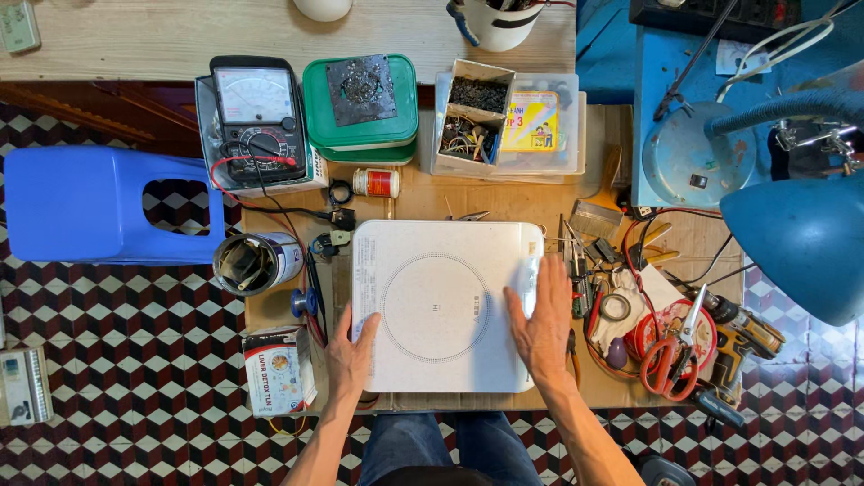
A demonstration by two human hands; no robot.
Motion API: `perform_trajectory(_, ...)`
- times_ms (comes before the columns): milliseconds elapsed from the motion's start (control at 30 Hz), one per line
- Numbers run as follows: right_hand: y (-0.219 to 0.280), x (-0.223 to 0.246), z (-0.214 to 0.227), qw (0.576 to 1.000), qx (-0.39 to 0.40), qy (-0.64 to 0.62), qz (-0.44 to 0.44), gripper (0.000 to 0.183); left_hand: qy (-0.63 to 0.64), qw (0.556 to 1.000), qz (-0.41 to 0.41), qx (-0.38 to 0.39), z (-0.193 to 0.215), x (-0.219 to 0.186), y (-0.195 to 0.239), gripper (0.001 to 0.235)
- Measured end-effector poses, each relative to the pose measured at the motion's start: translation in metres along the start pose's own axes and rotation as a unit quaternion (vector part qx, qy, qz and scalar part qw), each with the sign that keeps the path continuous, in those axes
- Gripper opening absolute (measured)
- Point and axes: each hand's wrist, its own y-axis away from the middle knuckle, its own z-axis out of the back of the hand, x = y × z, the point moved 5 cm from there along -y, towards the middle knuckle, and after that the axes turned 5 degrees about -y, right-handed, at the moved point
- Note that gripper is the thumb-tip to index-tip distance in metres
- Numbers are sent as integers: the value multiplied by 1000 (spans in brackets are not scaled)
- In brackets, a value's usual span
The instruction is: The person uses a power drill to fasten screws on the internal components of an induction cooktop. They then place the cooktop cover back on, plug in the power cord, and press buttons on the control panel to test the device.
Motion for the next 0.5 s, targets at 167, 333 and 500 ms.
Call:
perform_trajectory(167, -2, 47, -50, 985, 61, 31, 158, 79, 10, 1000, -5, 3, -2, 10, -4, 71)
perform_trajectory(333, 5, 40, -90, 971, 157, 67, 167, 78, 1, 1000, -28, -11, 0, 12, -5, 70)
perform_trajectory(500, 22, 48, -110, 957, 193, 61, 206, 75, 46, 998, 27, -17, -3, 14, -1, 68)
